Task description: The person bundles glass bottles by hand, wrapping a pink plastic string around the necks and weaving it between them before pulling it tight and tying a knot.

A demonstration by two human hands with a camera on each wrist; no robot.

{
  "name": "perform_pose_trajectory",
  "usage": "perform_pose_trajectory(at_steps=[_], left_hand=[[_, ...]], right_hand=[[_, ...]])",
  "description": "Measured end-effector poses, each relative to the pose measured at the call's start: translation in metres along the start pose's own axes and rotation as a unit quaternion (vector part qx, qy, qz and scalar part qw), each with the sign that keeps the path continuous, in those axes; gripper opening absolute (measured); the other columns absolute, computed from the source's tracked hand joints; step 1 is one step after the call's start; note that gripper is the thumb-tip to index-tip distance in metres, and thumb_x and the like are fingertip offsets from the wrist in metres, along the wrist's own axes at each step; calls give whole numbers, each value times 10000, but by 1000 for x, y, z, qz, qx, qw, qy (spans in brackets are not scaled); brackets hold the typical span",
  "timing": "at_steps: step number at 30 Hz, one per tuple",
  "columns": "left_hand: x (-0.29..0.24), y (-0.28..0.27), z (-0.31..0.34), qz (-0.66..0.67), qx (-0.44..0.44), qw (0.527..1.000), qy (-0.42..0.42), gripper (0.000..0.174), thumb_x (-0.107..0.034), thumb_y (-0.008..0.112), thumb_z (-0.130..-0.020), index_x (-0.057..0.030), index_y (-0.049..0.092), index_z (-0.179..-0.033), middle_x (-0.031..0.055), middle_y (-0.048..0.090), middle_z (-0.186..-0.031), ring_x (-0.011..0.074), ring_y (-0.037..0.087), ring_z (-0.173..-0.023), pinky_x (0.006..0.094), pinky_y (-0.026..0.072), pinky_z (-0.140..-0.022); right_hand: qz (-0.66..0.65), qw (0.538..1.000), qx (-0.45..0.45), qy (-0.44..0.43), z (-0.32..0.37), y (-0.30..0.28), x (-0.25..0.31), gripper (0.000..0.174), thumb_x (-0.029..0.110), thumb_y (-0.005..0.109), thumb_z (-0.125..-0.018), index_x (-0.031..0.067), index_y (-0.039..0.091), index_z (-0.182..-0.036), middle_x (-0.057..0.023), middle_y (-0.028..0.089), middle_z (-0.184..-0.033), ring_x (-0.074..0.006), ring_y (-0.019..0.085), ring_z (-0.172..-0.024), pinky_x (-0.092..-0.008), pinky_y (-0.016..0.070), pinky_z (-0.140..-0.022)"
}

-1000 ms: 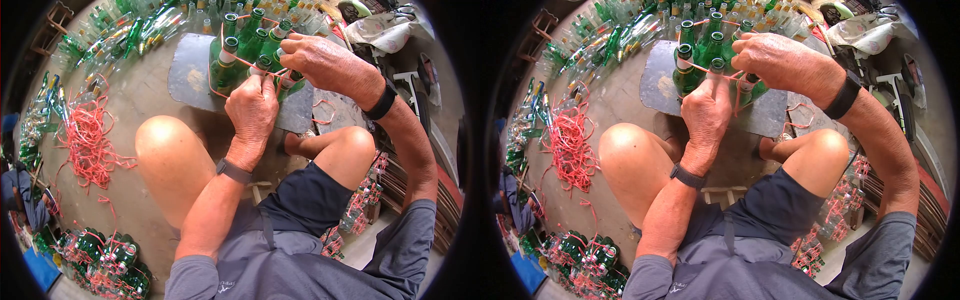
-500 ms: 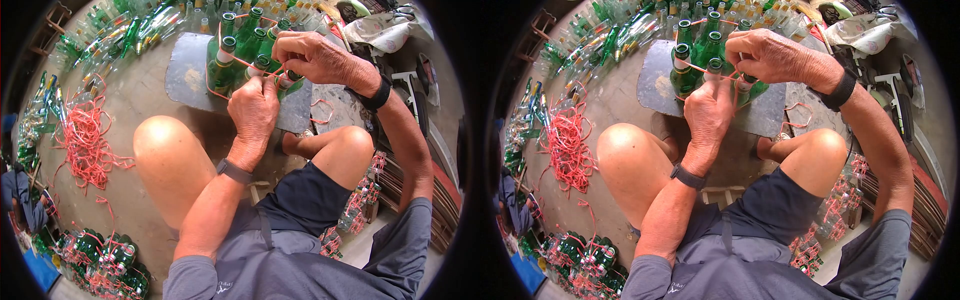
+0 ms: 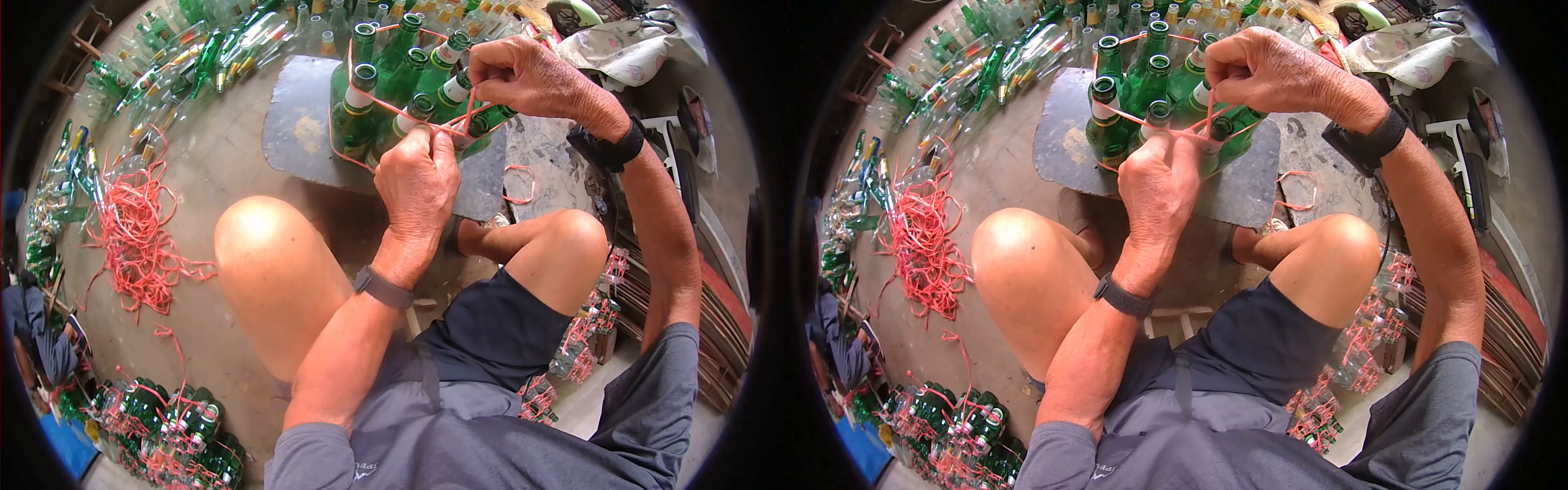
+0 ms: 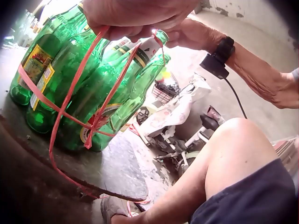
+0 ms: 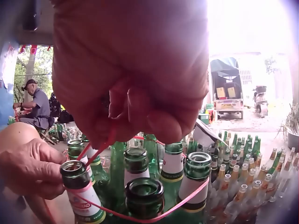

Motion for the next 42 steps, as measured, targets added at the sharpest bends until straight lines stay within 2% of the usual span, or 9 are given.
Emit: perform_pose_trajectory(at_steps=[2, 6, 8, 12, 15, 17, 20, 27, 42], left_hand=[[3, 2, 0, 7, 6, 1000, -15, 277, -256, 690, -1029, -31, 717, -868, 229, 707, -766, 475, 704, -756, 558, 536, -657], [2, 2, 0, 16, 2, 1000, -6, 245, -244, 688, -1023, -43, 735, -891, 224, 710, -768, 472, 705, -757, 554, 539, -659], [1, 1, 1, -4, -1, 1000, 0, 223, -236, 687, -1021, -55, 748, -906, 221, 713, -772, 468, 706, -755, 550, 541, -659], [0, 0, 1, 4, 5, 1000, -20, 224, -238, 685, -1023, -60, 747, -902, 216, 716, -777, 463, 708, -753, 548, 541, -656], [1, 1, 1, 9, 3, 1000, -16, 229, -239, 683, -1025, -58, 745, -900, 212, 718, -781, 460, 710, -753, 548, 540, -653], [0, 1, 1, -9, 2, 1000, -10, 234, -238, 682, -1028, -51, 739, -899, 211, 716, -779, 459, 710, -752, 549, 538, -652], [-2, 2, 1, 13, -1, 1000, -9, 237, -236, 681, -1031, -45, 733, -901, 213, 713, -775, 461, 708, -749, 552, 536, -653], [-3, 2, 3, 5, -9, 1000, -12, 241, -231, 679, -1035, -39, 721, -895, 215, 710, -776, 461, 707, -753, 548, 534, -652], [-3, 5, 4, -1, -15, 1000, -7, 209, -199, 663, -1042, -39, 722, -921, 216, 720, -801, 464, 707, -763, 550, 541, -662]], right_hand=[[28, 999, -15, -10, 1, -6, -7, 188, 100, 753, -885, 0, 626, -789, -8, 536, -662, -85, 516, -636, -304, 443, -599], [61, 998, 5, 13, -2, -18, -15, 183, 106, 762, -887, 0, 641, -801, -3, 542, -659, -82, 517, -630, -304, 444, -600], [47, 997, 59, 34, -4, -13, -28, 131, 104, 774, -932, -9, 711, -954, -25, 667, -773, -71, 577, -710, -296, 475, -637], [33, 999, 27, -19, -6, -11, -33, 113, 95, 748, -951, -11, 716, -973, -23, 677, -794, -74, 587, -714, -298, 487, -654], [54, 997, -25, -51, -8, -19, -31, 96, 83, 721, -980, -11, 734, -993, -19, 708, -832, -70, 635, -711, -276, 541, -660], [-86, 990, -10, 107, -7, -19, -49, 104, 77, 714, -995, -8, 766, -1027, -17, 735, -851, -70, 684, -706, -257, 598, -643], [-62, 990, 20, 126, -14, -17, -59, 128, 86, 725, -1005, 1, 798, -1068, -25, 758, -854, -69, 713, -684, -244, 627, -602], [-86, 989, -3, 120, -21, -18, -62, 156, 114, 749, -1009, -5, 810, -1088, -47, 775, -837, -78, 726, -665, -241, 634, -585], [-44, 989, 14, 141, -35, -2, -63, 198, 81, 682, -987, -14, 806, -1109, -80, 772, -785, -126, 742, -590, -281, 634, -546]])
Point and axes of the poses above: each hand's wrist, its own z-axis away from the middle knuckle, its own y-axis out of the palm, x = y × z, the point moved 8 cm from there along -z, towards the middle knuckle
